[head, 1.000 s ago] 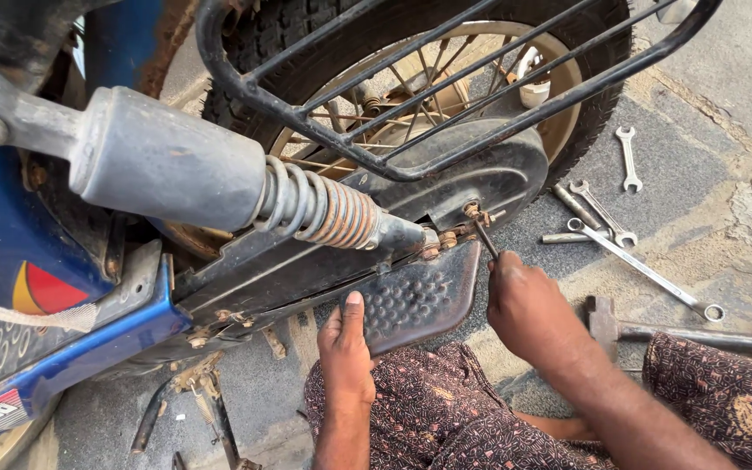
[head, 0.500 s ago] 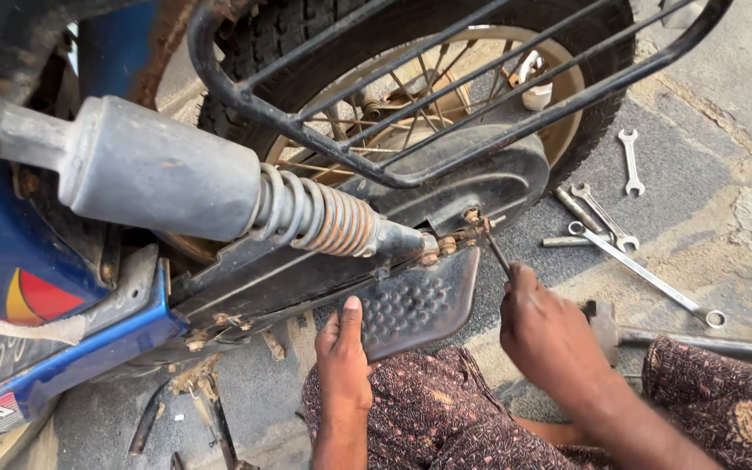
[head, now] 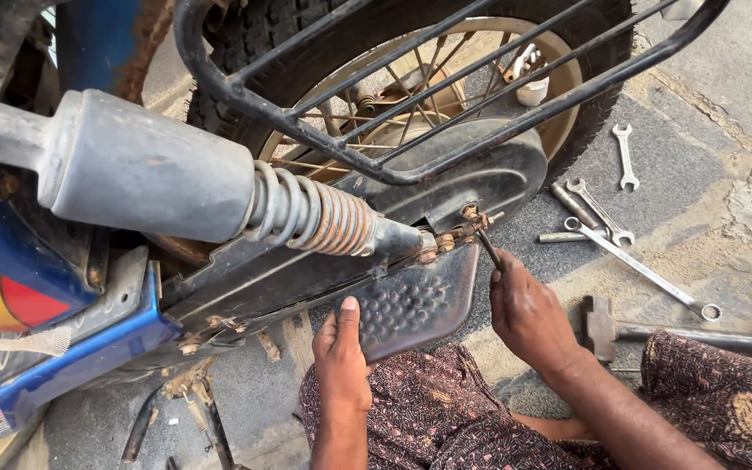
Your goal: The person uses a wrench to loosen and remove a bolt from the rear footrest of a blue motorcycle. They then use a hammer to tap the bolt and footrest assembly, eventually removing the footrest from the frame.
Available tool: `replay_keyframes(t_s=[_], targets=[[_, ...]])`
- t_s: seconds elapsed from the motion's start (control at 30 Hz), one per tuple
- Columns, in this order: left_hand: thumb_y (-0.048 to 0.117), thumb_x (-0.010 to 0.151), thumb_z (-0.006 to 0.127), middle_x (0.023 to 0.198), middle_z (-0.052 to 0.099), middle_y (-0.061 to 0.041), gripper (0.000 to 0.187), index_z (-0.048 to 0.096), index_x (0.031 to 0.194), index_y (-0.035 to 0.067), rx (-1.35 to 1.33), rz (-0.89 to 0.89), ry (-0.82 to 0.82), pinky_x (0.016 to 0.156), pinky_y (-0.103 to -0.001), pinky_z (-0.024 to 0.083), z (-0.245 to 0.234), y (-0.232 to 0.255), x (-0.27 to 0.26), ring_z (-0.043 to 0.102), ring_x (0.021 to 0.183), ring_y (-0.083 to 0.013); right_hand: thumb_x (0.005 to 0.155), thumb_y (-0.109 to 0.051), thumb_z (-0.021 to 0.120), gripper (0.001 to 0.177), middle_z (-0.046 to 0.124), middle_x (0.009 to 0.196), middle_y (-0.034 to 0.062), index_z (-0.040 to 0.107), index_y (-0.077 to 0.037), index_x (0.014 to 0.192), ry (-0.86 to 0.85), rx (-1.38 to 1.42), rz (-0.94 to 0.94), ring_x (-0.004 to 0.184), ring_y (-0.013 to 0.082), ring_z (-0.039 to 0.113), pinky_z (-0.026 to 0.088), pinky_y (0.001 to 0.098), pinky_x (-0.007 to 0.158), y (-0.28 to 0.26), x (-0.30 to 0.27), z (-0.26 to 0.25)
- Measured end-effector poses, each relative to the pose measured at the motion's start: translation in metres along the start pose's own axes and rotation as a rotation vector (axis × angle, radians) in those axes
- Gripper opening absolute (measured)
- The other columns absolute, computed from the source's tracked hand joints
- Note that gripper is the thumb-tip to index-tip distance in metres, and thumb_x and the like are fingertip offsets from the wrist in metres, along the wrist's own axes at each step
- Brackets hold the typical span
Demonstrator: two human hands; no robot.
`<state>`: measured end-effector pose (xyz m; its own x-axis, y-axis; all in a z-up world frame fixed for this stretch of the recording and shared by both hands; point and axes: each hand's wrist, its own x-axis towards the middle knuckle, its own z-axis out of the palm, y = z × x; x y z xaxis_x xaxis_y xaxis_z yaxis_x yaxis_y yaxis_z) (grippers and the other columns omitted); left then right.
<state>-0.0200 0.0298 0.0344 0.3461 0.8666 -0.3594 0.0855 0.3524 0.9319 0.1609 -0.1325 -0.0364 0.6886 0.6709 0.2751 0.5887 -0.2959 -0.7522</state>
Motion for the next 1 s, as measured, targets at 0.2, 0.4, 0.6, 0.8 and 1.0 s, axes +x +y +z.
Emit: replay_keyframes(t_s=[0.2, 0.4, 0.6, 0.8, 1.0], targets=[[0.033, 0.099, 0.062, 0.087, 0.074, -0.004, 0.031, 0.069, 0.101, 0.003, -0.04, 0.02, -0.031, 0.058, -0.028, 0.06, 0.0, 0.001, -0.001, 0.071, 0.069, -0.0107, 0.106, -0.01, 0.044, 0.032, 0.065, 0.088, 0.0223, 0.04, 0.001, 0.135, -0.022, 0.011, 0.015, 0.078, 0.0368, 0.07, 0.058, 0.0502, 0.069, 0.013, 0.007, 0.024], [0.033, 0.1, 0.063, 0.084, 0.072, -0.004, 0.032, 0.068, 0.098, 0.002, 0.048, 0.011, 0.025, 0.052, -0.028, 0.054, -0.003, -0.002, 0.001, 0.067, 0.065, -0.0103, 0.106, -0.01, 0.043, 0.032, 0.067, 0.093, 0.0237, 0.039, 0.0, 0.136, 0.033, 0.062, -0.01, 0.078, 0.0369, 0.072, 0.063, 0.048, 0.067, 0.007, 0.014, 0.026], [0.031, 0.098, 0.061, 0.083, 0.074, -0.002, 0.028, 0.07, 0.094, 0.005, -0.022, 0.008, -0.005, 0.058, -0.026, 0.058, 0.006, 0.007, -0.005, 0.068, 0.068, -0.0092, 0.103, -0.006, 0.043, 0.039, 0.068, 0.091, 0.0276, 0.035, 0.001, 0.14, -0.108, 0.091, 0.105, 0.063, 0.0385, 0.072, 0.064, 0.047, 0.054, -0.012, 0.012, 0.002], [0.031, 0.103, 0.064, 0.079, 0.066, 0.001, 0.03, 0.066, 0.088, 0.006, 0.011, 0.052, -0.009, 0.054, -0.025, 0.046, -0.011, -0.014, 0.008, 0.056, 0.064, -0.0064, 0.092, -0.002, 0.05, 0.06, 0.07, 0.077, 0.0265, 0.028, 0.005, 0.148, -0.225, -0.065, 0.162, 0.061, 0.041, 0.071, 0.061, 0.0494, 0.056, -0.035, 0.017, -0.023], [0.031, 0.099, 0.063, 0.071, 0.06, 0.006, 0.03, 0.064, 0.078, 0.009, 0.031, 0.064, -0.015, 0.056, -0.024, 0.042, -0.006, -0.003, 0.004, 0.049, 0.063, -0.0044, 0.09, -0.004, 0.054, 0.065, 0.072, 0.073, 0.0231, 0.032, 0.009, 0.15, -0.44, -0.232, 0.292, 0.067, 0.0389, 0.073, 0.061, 0.0476, 0.067, -0.073, 0.039, -0.057]])
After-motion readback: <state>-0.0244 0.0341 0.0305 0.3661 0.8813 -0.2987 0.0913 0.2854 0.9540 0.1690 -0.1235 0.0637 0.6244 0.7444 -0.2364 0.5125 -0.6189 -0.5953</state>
